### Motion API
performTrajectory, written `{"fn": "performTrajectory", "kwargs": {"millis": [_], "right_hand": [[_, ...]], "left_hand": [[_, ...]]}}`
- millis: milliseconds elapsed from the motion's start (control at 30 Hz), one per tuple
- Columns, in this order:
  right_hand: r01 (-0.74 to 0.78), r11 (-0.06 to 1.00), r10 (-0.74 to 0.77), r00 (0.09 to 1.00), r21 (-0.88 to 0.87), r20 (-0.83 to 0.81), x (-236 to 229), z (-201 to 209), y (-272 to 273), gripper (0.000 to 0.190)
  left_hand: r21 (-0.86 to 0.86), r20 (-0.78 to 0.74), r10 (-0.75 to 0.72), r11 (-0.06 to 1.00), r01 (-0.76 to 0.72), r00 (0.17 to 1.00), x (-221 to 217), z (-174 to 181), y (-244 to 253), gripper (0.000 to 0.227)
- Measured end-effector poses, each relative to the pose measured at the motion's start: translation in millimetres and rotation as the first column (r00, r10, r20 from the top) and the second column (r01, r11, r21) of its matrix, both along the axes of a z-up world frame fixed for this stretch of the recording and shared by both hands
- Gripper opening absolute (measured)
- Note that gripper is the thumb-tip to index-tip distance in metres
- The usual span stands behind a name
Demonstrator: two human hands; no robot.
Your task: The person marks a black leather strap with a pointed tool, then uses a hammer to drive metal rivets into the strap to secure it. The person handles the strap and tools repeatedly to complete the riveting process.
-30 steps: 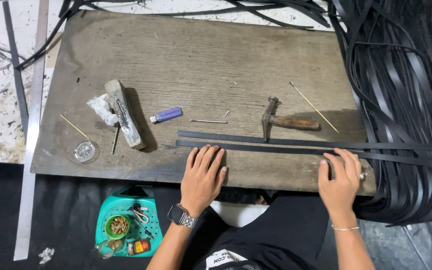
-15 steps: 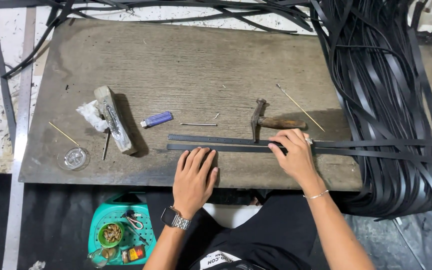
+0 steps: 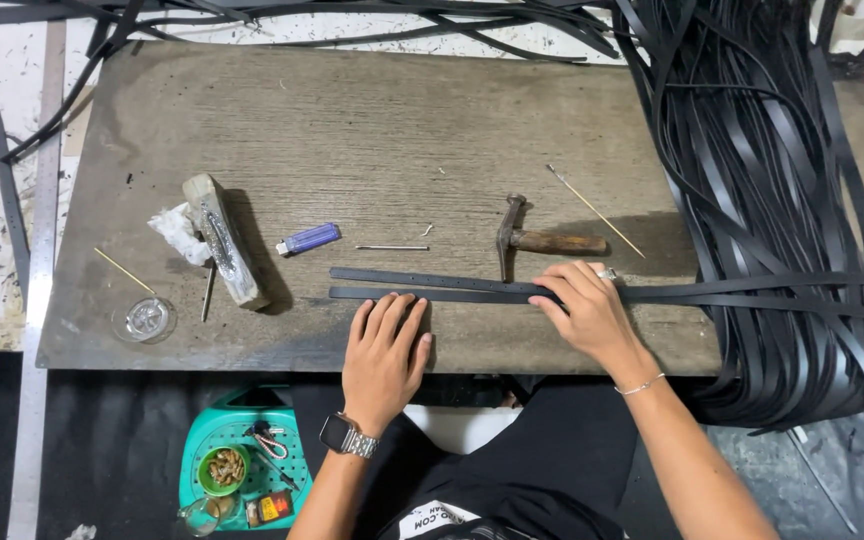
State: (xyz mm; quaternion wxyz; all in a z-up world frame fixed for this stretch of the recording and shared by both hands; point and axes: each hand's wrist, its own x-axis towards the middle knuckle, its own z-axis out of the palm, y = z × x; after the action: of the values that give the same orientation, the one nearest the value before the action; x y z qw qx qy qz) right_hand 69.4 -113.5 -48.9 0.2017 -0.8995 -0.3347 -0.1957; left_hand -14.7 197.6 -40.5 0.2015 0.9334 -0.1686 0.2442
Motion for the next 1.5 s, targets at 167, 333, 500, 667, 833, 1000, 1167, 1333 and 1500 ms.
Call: {"fn": "performTrajectory", "kwargs": {"millis": [167,333,500,667,833,1000,1167,1333,1500], "right_hand": [[0.013,1.0,-0.015,0.998,-0.024,-0.068,4.8,-3.1,-1.3,0.017],[-0.026,0.998,0.024,0.999,-0.05,-0.044,7.6,5.5,-1.0,0.016],[-0.049,0.999,0.047,0.996,-0.021,-0.074,-0.6,7.8,-0.6,0.016],[-0.007,1.0,0.008,0.998,0.026,-0.07,-9.0,-5.9,-1.8,0.015],[0.014,0.994,-0.003,0.995,0.105,-0.099,-13.3,-3.6,0.4,0.013],[0.035,0.991,-0.022,0.995,0.129,-0.097,-11.2,-3.2,2.5,0.013],[0.043,0.988,-0.028,0.994,0.146,-0.103,-12.2,-7.3,1.7,0.012],[0.058,0.989,-0.048,0.996,0.133,-0.08,-14.9,-4.8,2.7,0.011],[0.063,0.986,-0.055,0.997,0.156,-0.054,-16.4,-2.7,7.0,0.009]], "left_hand": [[0.013,0.018,0.008,1.0,-0.008,1.0,0.5,-3.4,-0.3,0.038],[0.022,0.012,0.004,1.0,-0.004,1.0,0.2,-2.3,-0.3,0.038],[-0.001,0.012,0.011,1.0,-0.011,1.0,-0.6,-2.9,-1.4,0.038],[-0.027,0.011,0.03,0.999,-0.029,1.0,1.6,-6.5,1.1,0.036],[0.05,0.073,0.028,0.998,-0.032,0.997,22.0,8.7,8.8,0.033],[0.184,0.017,-0.04,0.982,0.036,0.999,57.9,-15.4,24.2,0.034],[0.191,0.064,-0.094,0.978,0.08,0.994,53.9,-9.5,24.8,0.021],[0.105,0.024,-0.105,0.989,0.102,0.994,50.1,-28.6,26.8,0.019],[0.09,0.027,-0.117,0.989,0.115,0.993,48.2,-32.2,24.6,0.022]]}}
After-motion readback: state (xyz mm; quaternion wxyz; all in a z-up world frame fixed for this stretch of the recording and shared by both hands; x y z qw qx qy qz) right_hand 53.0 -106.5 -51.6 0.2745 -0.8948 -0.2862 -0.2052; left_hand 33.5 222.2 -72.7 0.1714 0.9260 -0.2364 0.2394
